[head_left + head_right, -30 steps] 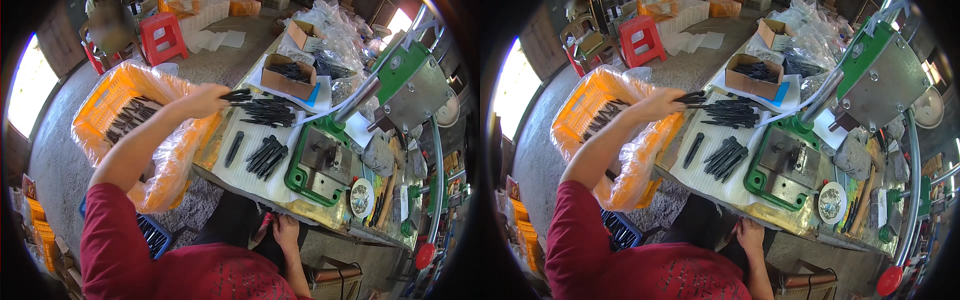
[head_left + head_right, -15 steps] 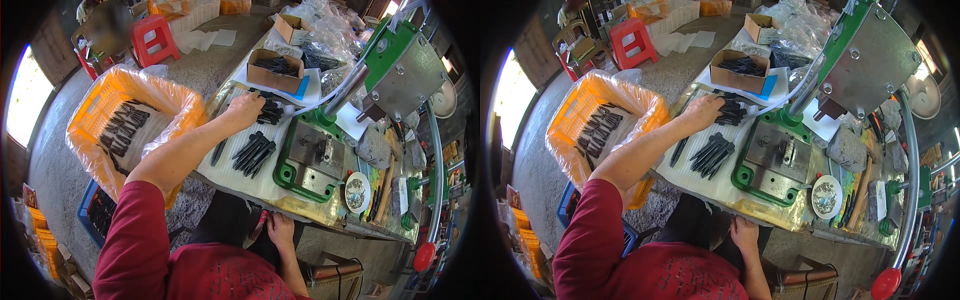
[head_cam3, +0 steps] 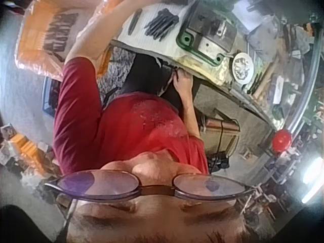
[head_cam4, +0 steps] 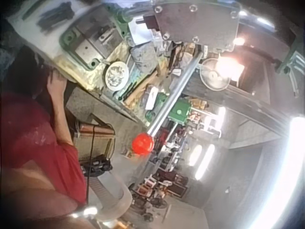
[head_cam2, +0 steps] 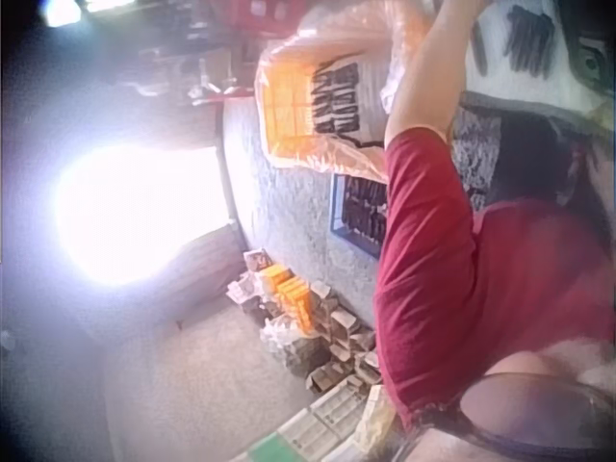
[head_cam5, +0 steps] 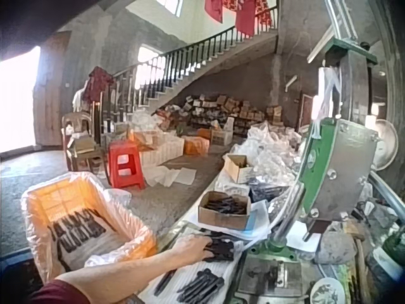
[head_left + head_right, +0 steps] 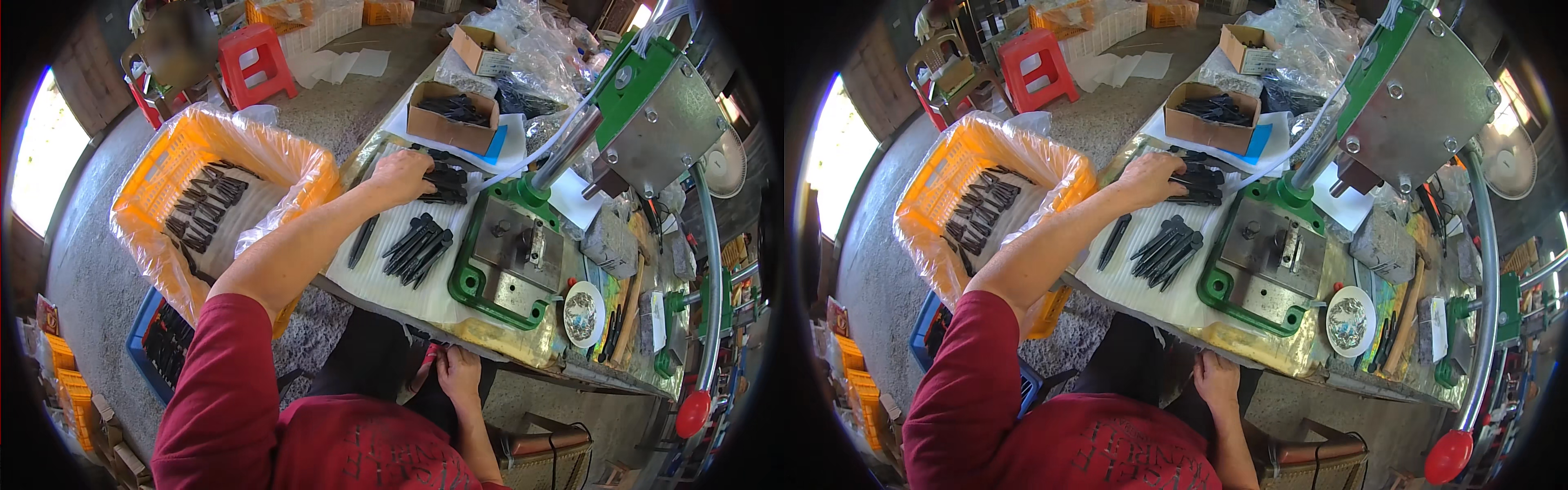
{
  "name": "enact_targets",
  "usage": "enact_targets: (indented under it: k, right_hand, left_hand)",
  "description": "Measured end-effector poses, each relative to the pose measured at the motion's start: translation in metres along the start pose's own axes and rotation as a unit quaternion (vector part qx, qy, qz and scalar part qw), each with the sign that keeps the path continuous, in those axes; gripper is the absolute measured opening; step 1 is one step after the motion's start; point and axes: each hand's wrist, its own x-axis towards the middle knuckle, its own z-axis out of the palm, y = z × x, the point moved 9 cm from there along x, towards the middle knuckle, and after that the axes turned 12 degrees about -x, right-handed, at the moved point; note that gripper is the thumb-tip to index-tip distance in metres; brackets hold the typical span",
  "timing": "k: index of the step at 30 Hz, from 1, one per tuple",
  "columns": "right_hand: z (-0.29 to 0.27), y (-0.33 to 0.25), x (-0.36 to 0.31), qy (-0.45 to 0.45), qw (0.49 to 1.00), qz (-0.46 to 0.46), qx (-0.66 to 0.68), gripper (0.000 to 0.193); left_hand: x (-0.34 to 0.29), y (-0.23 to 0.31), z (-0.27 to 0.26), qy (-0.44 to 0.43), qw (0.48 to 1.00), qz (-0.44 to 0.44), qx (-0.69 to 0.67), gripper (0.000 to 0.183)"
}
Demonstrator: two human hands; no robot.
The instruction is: The person unloads plastic components from a basket onto the table, inserts small metal pins into the components by hand, and presses the pieces together using a manual press machine.
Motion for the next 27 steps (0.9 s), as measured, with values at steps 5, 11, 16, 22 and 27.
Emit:
enact_targets:
  k: [5,11,16,22,27]
  right_hand:
    - [0.0,-0.002,0.001,-0.001,1.0,-0.006,0.002,0.011]
    - [-0.002,0.0,0.0,-0.009,1.0,0.008,0.007,0.011]
    - [0.0,-0.001,0.001,-0.019,1.0,0.004,-0.001,0.011]
    - [0.007,-0.005,0.003,-0.034,0.999,-0.001,-0.013,0.01]
    - [0.009,-0.005,0.005,-0.027,0.999,-0.013,-0.023,0.009]
  left_hand:
    - [-0.011,-0.004,-0.015,0.033,0.999,0.024,-0.002,0.033]
    - [-0.064,-0.026,-0.091,0.174,0.983,0.064,-0.007,0.027]
    - [-0.142,-0.141,-0.147,0.277,0.955,-0.085,-0.06,0.018]
    - [-0.258,-0.27,-0.085,-0.135,0.949,-0.254,0.128,0.02]
    - [-0.332,-0.265,0.009,-0.548,0.828,-0.089,0.085,0.03]
